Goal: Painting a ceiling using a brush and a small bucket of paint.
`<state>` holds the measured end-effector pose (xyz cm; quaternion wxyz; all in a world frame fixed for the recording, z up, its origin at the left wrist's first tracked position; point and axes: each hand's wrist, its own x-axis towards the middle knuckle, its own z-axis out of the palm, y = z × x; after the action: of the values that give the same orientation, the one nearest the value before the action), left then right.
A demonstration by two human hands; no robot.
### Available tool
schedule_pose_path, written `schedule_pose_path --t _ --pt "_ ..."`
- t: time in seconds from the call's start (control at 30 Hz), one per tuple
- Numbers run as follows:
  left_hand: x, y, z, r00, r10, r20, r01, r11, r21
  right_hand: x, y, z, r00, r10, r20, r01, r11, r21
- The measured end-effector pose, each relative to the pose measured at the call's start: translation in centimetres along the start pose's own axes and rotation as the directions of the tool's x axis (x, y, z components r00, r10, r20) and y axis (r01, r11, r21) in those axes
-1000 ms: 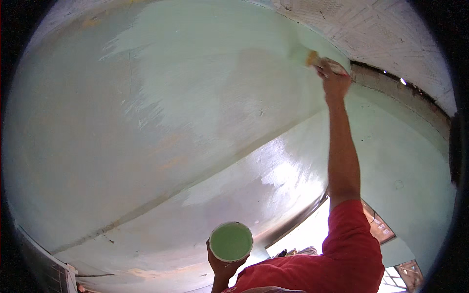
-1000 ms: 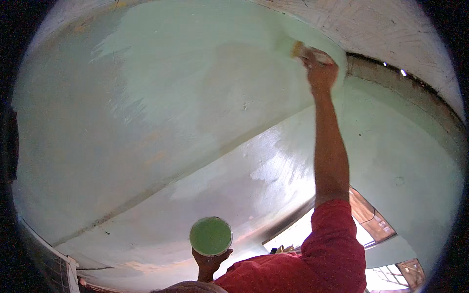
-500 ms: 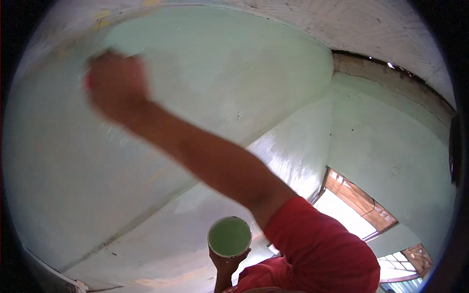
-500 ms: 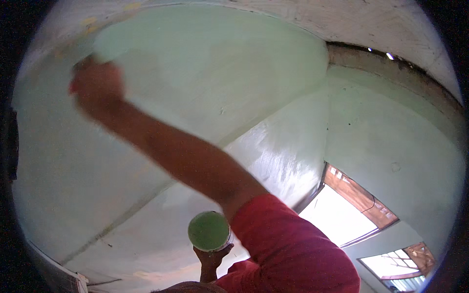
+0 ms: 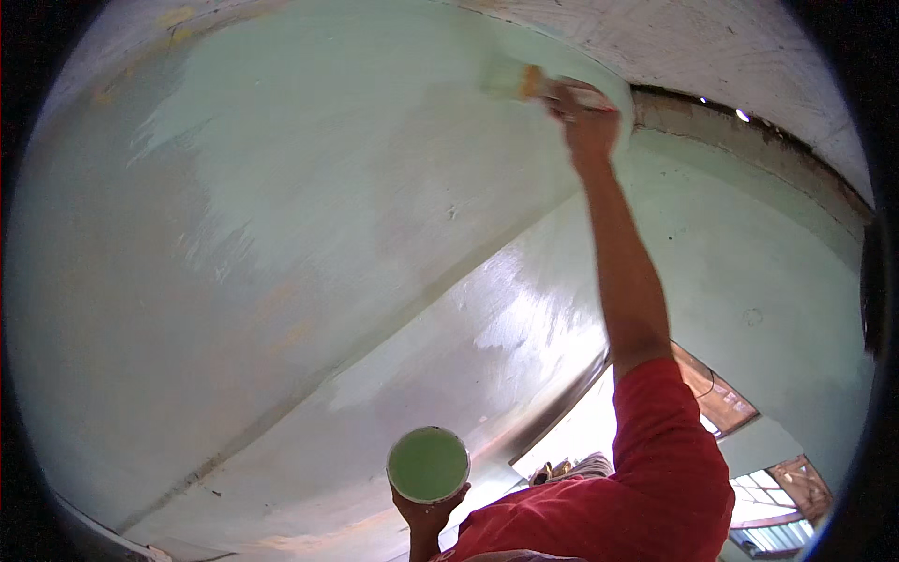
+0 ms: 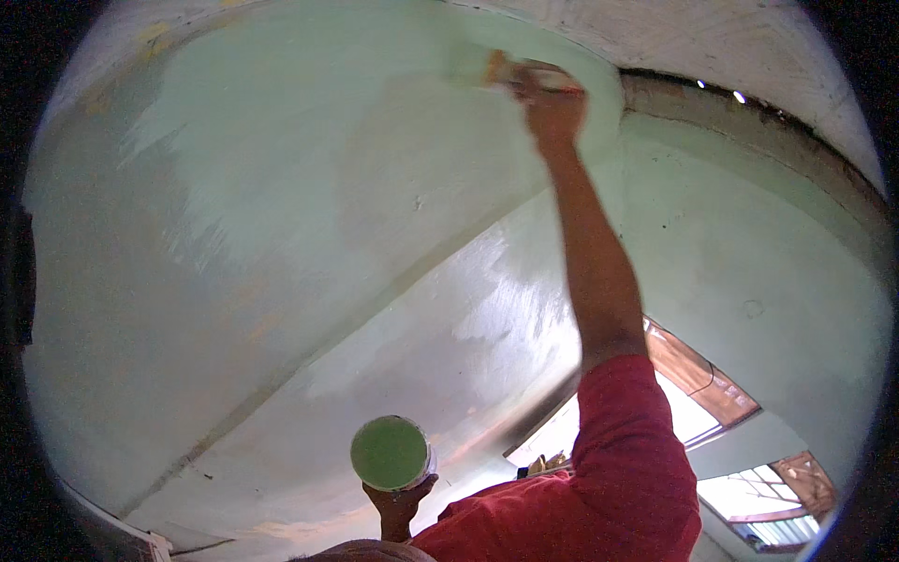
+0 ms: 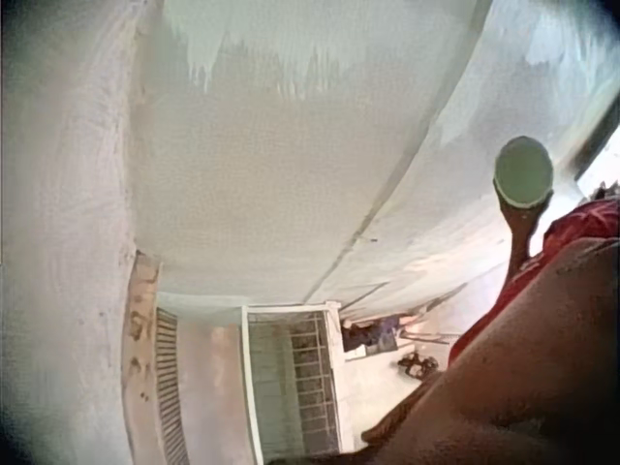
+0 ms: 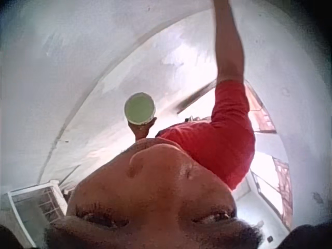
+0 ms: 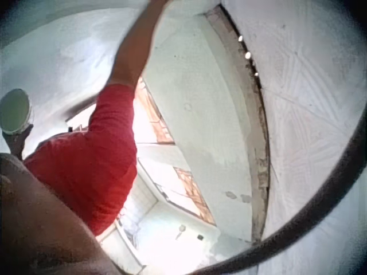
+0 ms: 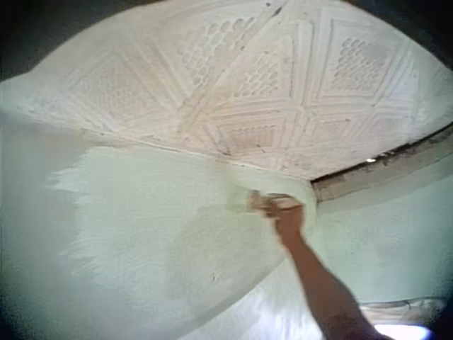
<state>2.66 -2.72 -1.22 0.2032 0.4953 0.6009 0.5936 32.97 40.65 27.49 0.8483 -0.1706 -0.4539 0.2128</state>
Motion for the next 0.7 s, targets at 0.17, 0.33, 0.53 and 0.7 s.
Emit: schedule_pose_path --t 0.17,0.33,0.53,0.7 --pt "-0.6 -1.7 -1.1 0.996 0.003 -0.088 0.003 0.997 0.072 4.0 1.8 -9.7 0.939 -0.263 -0.223 -0.057 0.52 -0.852" --pt "-0.1 0.0 -0.5 0.996 -0.024 -0.086 0.029 0.998 0.048 -1.8 -1.6 1.4 0.949 -0.316 -0.005 0.171 0.527 -0.833" --pt "1.0 -0.6 0.9 0.999 0.035 -0.005 -0.034 0.993 0.114 -15.2 -13.7 20.1 0.841 -0.471 0.267 0.538 0.779 -0.323" --pt "1.5 0.9 2.1 0.993 0.101 0.053 -0.103 0.994 0.038 -17.0 -17.1 22.6 0.831 -0.422 0.362 0.389 0.907 0.164"
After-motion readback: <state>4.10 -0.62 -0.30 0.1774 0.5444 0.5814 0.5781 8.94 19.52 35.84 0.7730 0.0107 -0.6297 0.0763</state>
